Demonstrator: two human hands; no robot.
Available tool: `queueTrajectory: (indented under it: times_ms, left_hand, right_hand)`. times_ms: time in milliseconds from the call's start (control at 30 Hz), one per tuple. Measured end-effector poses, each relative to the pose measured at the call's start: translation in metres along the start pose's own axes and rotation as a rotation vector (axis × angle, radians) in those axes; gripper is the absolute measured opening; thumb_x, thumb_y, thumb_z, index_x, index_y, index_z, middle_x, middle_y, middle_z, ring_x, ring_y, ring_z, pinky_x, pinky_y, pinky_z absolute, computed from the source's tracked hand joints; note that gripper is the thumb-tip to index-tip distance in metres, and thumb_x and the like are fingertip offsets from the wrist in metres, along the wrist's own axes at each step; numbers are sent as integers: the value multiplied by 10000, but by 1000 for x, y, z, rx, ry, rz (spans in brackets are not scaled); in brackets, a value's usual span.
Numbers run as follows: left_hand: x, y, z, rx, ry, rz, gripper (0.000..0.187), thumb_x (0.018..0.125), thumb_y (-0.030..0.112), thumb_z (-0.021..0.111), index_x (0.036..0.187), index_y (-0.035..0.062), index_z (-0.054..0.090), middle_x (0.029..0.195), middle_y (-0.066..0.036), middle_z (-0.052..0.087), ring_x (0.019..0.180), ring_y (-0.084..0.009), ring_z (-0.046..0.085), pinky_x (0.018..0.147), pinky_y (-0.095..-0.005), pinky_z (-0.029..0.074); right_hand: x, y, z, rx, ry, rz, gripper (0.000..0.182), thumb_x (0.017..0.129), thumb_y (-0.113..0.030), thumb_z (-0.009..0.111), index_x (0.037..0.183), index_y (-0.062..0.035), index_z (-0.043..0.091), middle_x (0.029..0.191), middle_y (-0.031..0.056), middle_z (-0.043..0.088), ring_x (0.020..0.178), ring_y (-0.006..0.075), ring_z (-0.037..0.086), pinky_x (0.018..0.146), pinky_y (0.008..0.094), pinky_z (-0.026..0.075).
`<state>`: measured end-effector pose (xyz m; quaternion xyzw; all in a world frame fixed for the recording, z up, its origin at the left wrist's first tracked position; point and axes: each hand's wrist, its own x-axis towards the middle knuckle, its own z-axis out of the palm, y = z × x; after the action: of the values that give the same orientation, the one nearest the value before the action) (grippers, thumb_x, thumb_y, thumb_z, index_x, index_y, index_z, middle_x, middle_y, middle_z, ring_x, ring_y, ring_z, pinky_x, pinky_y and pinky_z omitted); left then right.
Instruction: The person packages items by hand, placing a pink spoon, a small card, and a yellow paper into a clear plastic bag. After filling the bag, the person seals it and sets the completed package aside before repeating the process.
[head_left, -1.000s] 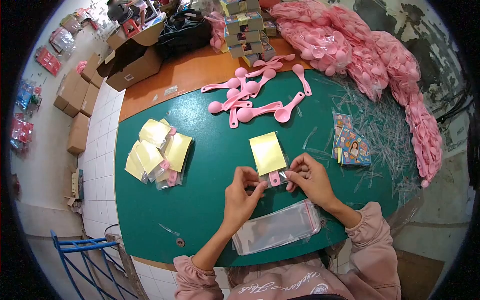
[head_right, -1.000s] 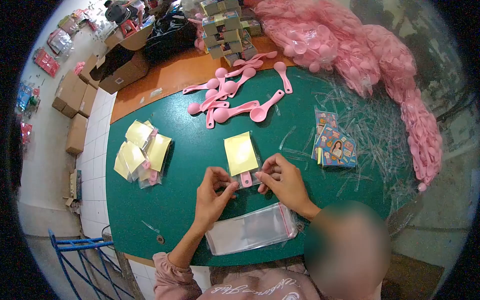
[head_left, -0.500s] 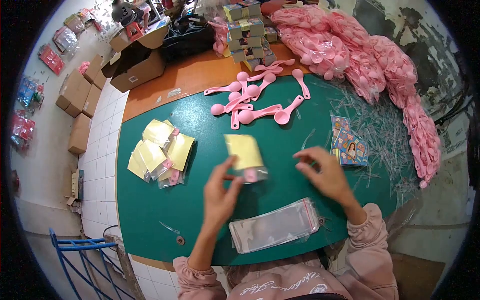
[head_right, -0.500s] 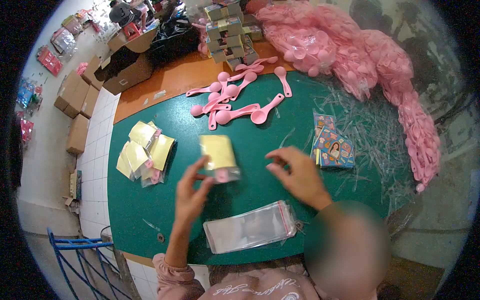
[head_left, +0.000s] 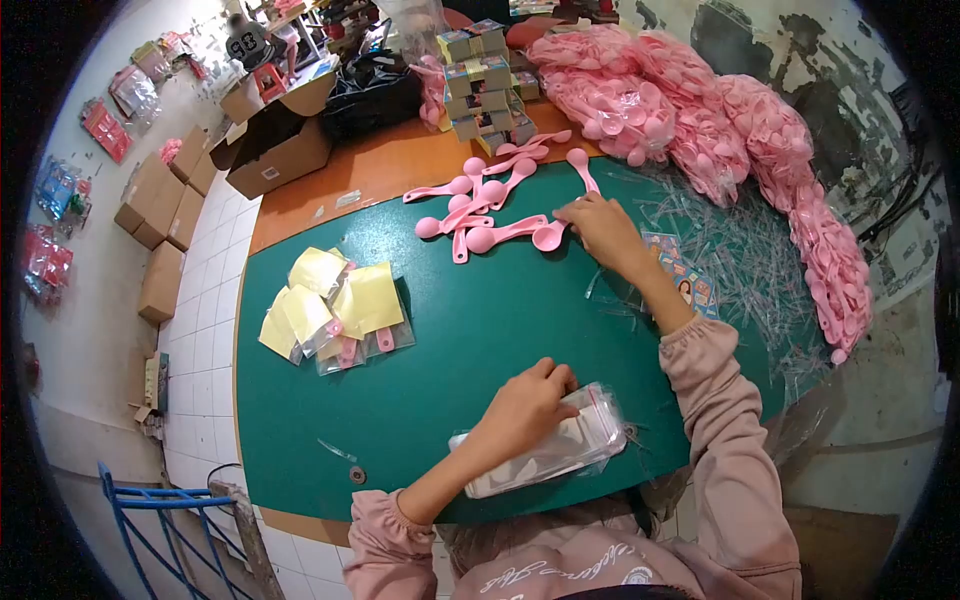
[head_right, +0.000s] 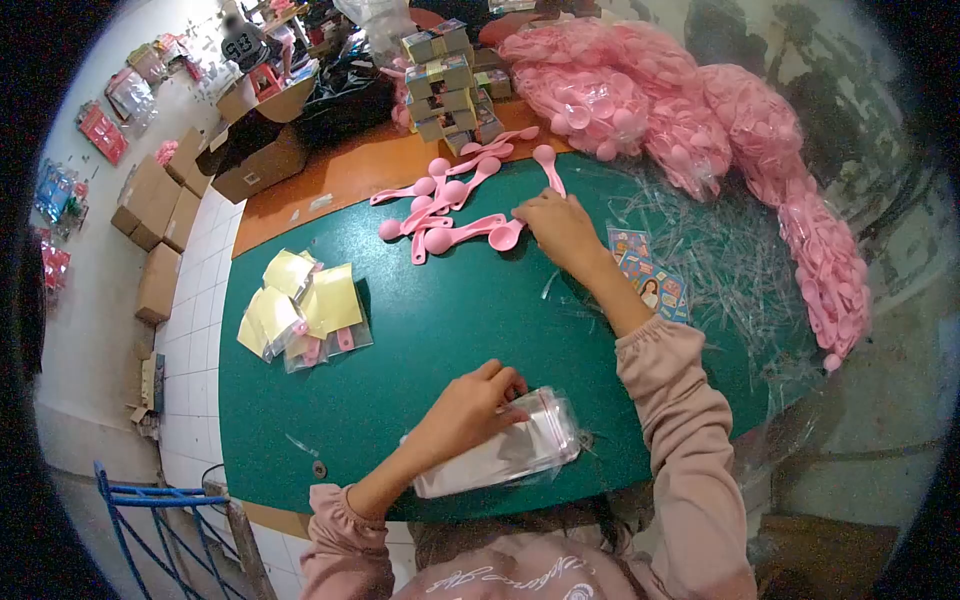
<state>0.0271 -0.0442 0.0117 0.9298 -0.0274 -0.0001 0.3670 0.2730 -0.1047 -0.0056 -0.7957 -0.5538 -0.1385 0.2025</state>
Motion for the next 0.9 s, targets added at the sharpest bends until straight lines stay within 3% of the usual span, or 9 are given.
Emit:
queueTrajectory:
  times_ms: [133, 233, 300, 433, 533, 600, 733, 800, 900]
  left_hand:
    - [-1, -10, -10, -478, -13, -141, 215, 721, 72, 678, 875, 3, 546, 752, -94, 633, 717, -157, 624, 639, -268, 483]
    - [-3, -12, -19, -481, -1, -226, 162, 738, 70, 668, 832, 7, 553, 795, -88, 646, 754, -121, 624, 643, -258, 493]
    - [-3, -18, -22, -476, 18, -249, 151, 750, 89, 665, 840, 4, 579, 817, -100, 646, 759, -115, 621, 634, -253, 495]
    - [-2, -32, -27, -390, 217, -50, 143, 775, 99, 629, 880, 3, 641, 791, -98, 640, 689, -175, 644, 613, -247, 489]
    - [-1, -28, -32, -284, 34, -220, 185, 796, 125, 623, 940, 11, 639, 886, -88, 650, 810, -125, 624, 695, -248, 498]
    - [0, -25, -30, -498, 4, -333, 201, 813, 127, 608, 961, -10, 612, 865, -85, 648, 847, -121, 612, 688, -245, 490]
    - [-1, -43, -19, -667, 95, -294, 185, 826, 138, 602, 932, -11, 575, 852, -89, 645, 843, -130, 613, 658, -233, 479]
    - [0, -48, -20, -688, 160, -235, 138, 838, 106, 574, 877, -9, 509, 872, -88, 655, 794, -139, 635, 647, -237, 487]
    - [1, -46, -25, -1000, 174, -302, 129, 860, 93, 544, 906, 3, 464, 874, -121, 651, 784, -156, 634, 645, -234, 493]
  right_hand:
    - [-5, -12, -5, -159, -118, -57, 225, 666, -18, 587, 881, -81, 586, 911, 67, 550, 882, 211, 526, 738, 354, 396]
    - [-15, -28, -27, -192, -60, -49, 185, 704, -49, 593, 889, -69, 596, 895, 86, 528, 870, 231, 524, 722, 363, 409]
    - [-21, -41, -48, 273, -182, 138, 197, 759, -67, 575, 954, -62, 600, 861, 105, 507, 823, 252, 527, 699, 355, 425]
    - [-39, -56, -68, 400, -81, 3, 178, 811, -73, 544, 983, -53, 587, 841, 91, 484, 702, 211, 528, 630, 301, 442]
    - [-44, -70, -80, 744, -167, 254, 176, 830, -52, 514, 993, -38, 579, 798, 68, 504, 611, 142, 512, 572, 241, 429]
    - [-46, -72, -82, 982, -16, 493, 124, 836, -49, 504, 925, -10, 582, 745, 55, 544, 594, 89, 510, 537, 196, 404]
    - [-49, -68, -82, 973, -155, 458, 94, 819, -46, 512, 871, 9, 569, 698, 71, 566, 605, 110, 526, 547, 216, 407]
    - [-52, -66, -75, 759, -92, 316, 76, 808, -53, 522, 834, 11, 553, 703, 87, 563, 604, 131, 528, 557, 249, 413]
    - [-50, -66, -77, 637, 28, 419, 75, 800, -46, 517, 827, 18, 545, 696, 102, 559, 601, 152, 529, 570, 275, 419]
